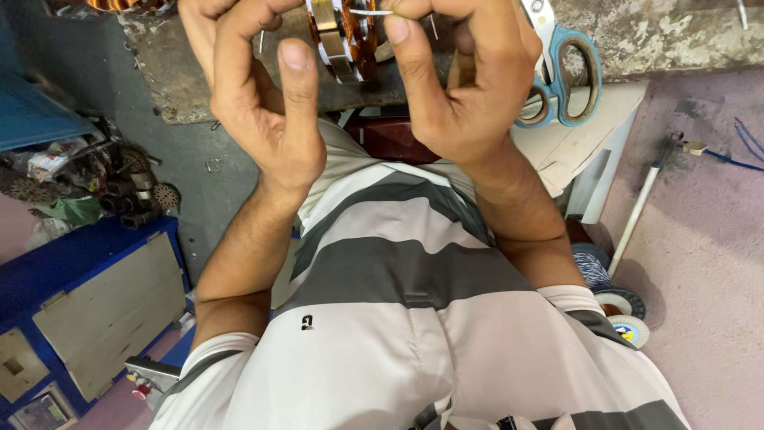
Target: The person wraps white insulating tape around the copper windings of a motor stator. They use scissors to cut the tape and a small metal tool to tuck the tape ends into the stator slots.
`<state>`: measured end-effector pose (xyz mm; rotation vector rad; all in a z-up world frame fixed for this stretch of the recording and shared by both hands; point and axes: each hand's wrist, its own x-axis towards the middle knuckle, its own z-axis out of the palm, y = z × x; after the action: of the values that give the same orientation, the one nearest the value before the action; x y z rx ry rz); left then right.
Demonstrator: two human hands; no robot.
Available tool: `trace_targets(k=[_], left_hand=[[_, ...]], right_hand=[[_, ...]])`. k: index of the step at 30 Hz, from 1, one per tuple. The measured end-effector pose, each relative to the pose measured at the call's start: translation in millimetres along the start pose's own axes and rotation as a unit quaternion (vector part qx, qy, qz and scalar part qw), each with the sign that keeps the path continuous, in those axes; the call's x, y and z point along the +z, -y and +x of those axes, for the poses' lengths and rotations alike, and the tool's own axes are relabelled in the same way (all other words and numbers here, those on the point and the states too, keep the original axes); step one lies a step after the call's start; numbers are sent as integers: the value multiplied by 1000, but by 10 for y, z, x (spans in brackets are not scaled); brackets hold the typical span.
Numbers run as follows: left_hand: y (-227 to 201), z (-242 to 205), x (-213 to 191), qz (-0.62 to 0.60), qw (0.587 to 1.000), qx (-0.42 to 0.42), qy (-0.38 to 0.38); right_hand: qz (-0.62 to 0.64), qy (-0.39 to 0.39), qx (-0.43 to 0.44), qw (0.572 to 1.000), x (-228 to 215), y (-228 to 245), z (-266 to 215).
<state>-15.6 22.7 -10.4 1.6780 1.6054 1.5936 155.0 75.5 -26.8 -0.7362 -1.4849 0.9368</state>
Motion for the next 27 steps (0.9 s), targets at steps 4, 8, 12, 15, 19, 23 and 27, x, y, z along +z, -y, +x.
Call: trace_targets(k=[4,8,12,15,19,23,27], left_hand=[[-30,13,-8,-3,1000,-10,10],[-65,31,-35,5,1000,-20,21],[-85,37,-41,9,999,-30,22],[-92,27,-47,22,999,-26,27],[-98,39,-35,38,999,-17,29],[-89,43,-37,6,999,-41,25],[-65,47,-39,-3,999,-36,25]], right_hand=[[-5,13,-13,1000,9,4,5],[4,18,-7,1000,6,1,9],[20,22,-10,1000,10,-17,20],[3,19,-14,1000,15,-8,40],[-40,18,-32,999,-1,42,103],[-67,20,-64,995,-6,72,149],[-67,33,-84,994,30,72,165]])
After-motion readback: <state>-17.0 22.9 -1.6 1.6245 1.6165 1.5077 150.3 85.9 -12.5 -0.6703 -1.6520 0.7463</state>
